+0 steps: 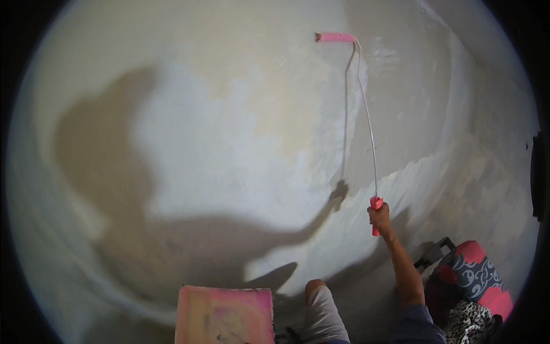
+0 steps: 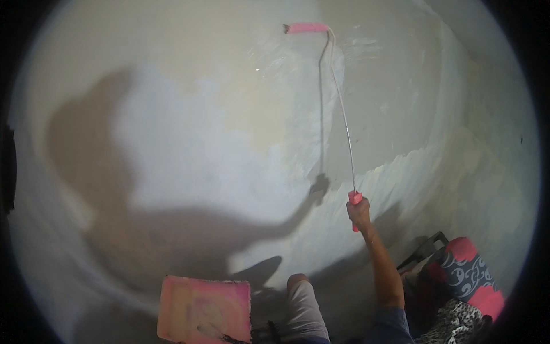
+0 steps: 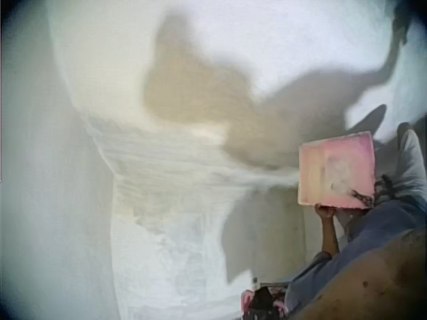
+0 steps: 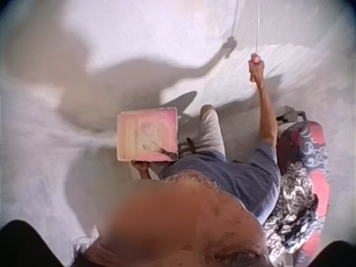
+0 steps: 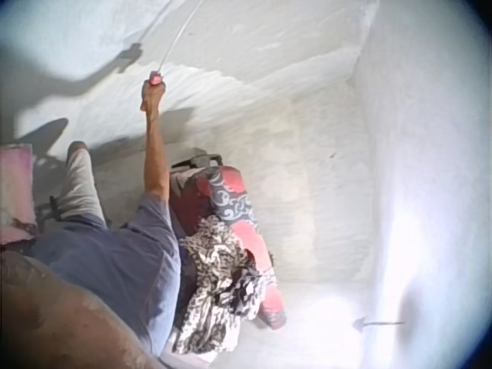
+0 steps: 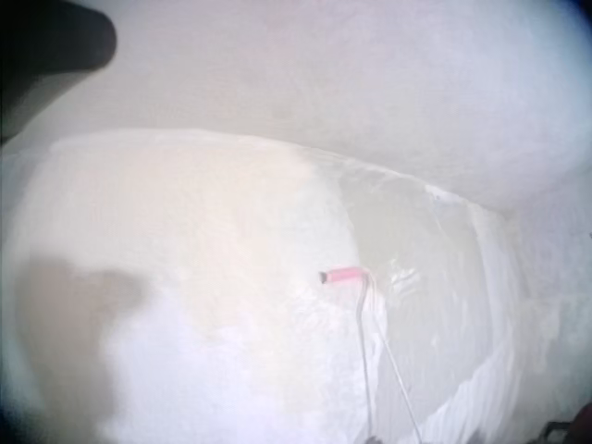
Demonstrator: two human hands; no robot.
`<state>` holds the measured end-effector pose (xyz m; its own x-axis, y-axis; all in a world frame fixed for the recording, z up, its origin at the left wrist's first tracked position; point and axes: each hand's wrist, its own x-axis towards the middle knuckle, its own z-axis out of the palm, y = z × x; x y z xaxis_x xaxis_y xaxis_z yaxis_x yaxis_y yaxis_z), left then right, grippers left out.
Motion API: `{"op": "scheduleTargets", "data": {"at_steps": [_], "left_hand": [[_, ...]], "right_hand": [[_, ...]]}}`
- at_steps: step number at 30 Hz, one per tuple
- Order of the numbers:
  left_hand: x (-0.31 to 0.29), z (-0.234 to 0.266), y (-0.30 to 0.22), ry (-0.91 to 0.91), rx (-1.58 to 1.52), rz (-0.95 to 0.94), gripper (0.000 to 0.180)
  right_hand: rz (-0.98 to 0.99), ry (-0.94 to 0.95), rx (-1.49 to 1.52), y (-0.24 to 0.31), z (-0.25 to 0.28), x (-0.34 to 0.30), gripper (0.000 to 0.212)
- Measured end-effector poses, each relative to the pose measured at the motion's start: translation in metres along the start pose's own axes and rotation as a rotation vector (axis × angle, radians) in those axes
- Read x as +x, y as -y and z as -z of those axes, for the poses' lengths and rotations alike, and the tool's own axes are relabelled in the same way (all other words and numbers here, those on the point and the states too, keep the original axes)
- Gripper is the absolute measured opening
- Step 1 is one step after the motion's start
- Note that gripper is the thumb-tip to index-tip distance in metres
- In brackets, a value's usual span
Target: The person paints a wall with a roller, dipping the roller into a paint tray and applying it to the surface.
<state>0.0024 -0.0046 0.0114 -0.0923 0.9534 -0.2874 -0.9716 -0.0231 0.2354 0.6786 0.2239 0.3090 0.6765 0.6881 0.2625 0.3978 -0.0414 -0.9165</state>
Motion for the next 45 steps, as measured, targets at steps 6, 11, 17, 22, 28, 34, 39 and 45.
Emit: {"op": "scheduleTargets", "data": {"at_steps": [6,11,17,22,28,34,39,45], "left_hand": [[0.030,0.013,0.011,0.072,0.045,-0.105,0.052],[0.018,-0.048,0.024,0.183,-0.047,-0.044,0.018],[0.004,-0.042,0.015,0.165,0.029,-0.115,0.023],[0.008,-0.068,0.027,-0.094,0.043,-0.121,0.035],[0.004,-0.010,0.013,0.162,-0.099,-0.074,0.048],[0.014,-0.014,0.019,0.120,-0.056,-0.058,0.063],[0.006,-0.046,0.020,-0.010,0.007,-0.067,0.058],[0.004,-0.044,0.019,0.009,0.009,-0.064,0.054]], "right_hand": [[0.149,0.147,0.012,-0.151,0.002,-0.099,0.018],[0.087,0.060,-0.327,-0.219,0.069,-0.249,0.019],[0.282,0.227,-0.495,-0.153,0.103,-0.321,0.021],[0.335,0.537,-0.401,-0.098,0.117,-0.292,0.017],[0.511,0.751,-0.475,-0.039,0.061,-0.252,0.016],[0.516,0.903,-0.717,0.009,0.023,-0.241,0.021],[0.515,1.028,-0.698,0.020,-0.013,-0.240,0.024],[0.672,1.135,-0.671,0.020,-0.046,-0.239,0.022]]}}
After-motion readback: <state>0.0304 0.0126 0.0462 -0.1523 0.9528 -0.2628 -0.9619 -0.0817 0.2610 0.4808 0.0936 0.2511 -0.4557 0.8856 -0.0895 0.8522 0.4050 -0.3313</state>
